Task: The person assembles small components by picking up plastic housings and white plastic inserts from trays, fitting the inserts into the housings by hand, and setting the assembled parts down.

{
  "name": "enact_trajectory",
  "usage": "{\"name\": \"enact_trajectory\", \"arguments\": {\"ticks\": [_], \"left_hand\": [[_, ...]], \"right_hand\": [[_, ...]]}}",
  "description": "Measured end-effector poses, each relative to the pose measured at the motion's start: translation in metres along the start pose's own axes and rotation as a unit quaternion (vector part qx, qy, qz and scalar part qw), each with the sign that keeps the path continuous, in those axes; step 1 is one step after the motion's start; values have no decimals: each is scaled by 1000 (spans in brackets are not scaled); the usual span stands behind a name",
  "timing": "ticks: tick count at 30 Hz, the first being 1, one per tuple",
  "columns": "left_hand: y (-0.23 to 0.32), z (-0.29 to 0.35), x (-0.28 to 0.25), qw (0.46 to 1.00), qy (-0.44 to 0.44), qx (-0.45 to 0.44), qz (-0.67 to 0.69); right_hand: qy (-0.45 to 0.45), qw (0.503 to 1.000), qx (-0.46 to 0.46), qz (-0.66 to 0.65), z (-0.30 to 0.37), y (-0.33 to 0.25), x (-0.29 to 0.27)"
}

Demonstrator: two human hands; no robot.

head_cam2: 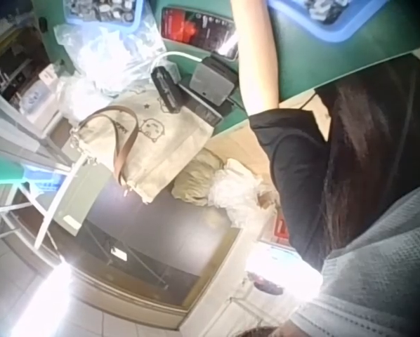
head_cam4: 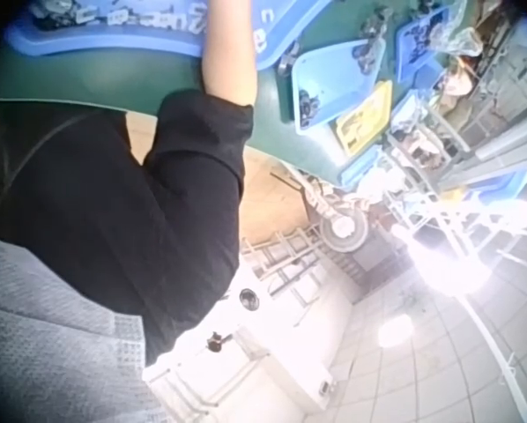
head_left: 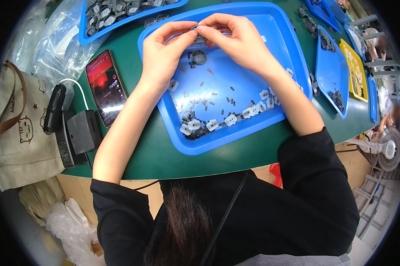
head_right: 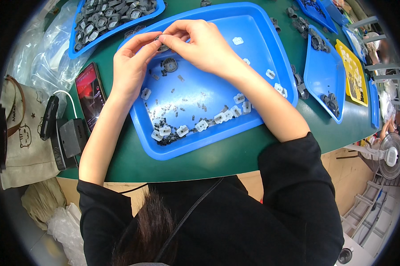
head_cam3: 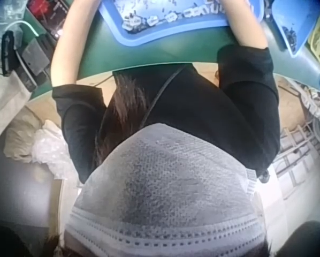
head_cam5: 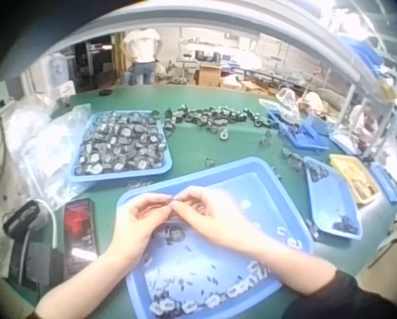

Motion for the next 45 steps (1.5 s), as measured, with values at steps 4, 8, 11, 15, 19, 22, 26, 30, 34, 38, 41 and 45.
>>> {"name": "enact_trajectory", "arguments": {"ticks": [4,8,11,15,19,22,26,30,34,38,41,45], "left_hand": [[-2,0,-2,1000,9,1,4],[-1,1,0,1000,15,0,0],[-1,0,0,1000,18,-11,-4],[-3,-1,-3,1000,21,-15,-14],[-6,-2,-3,999,43,3,-18],[-3,-2,-2,999,44,0,-16],[-4,-2,-2,999,22,0,40],[-7,-2,-4,1000,16,3,9],[-4,-1,-2,1000,14,-1,-25],[-1,0,1,999,14,6,-39],[-2,-1,-2,1000,19,16,-8],[-2,-3,-4,997,-2,15,75]], "right_hand": [[-14,1000,5,-27,0,3,1],[-24,999,16,-19,1,0,1],[-45,999,23,-3,4,-4,2],[-50,999,-6,14,4,-5,1],[-75,997,0,17,3,-4,1],[-69,997,13,-34,2,-2,2],[-62,993,30,-93,-1,4,-1],[-61,996,17,-66,0,4,-1],[-62,997,-4,-35,0,3,0],[-49,998,-23,-23,3,3,-1],[-67,996,6,-57,3,-5,-2],[-83,990,22,-109,1,-3,-1]]}}
Point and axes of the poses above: each hand's wrist, its own z-axis away from the middle knuckle, its own x-axis out of the palm, y = z × x, the point moved 1 cm from there along -z, towards the middle knuckle, and after that the axes turned 9 degrees about x, right-handed, at the moved point
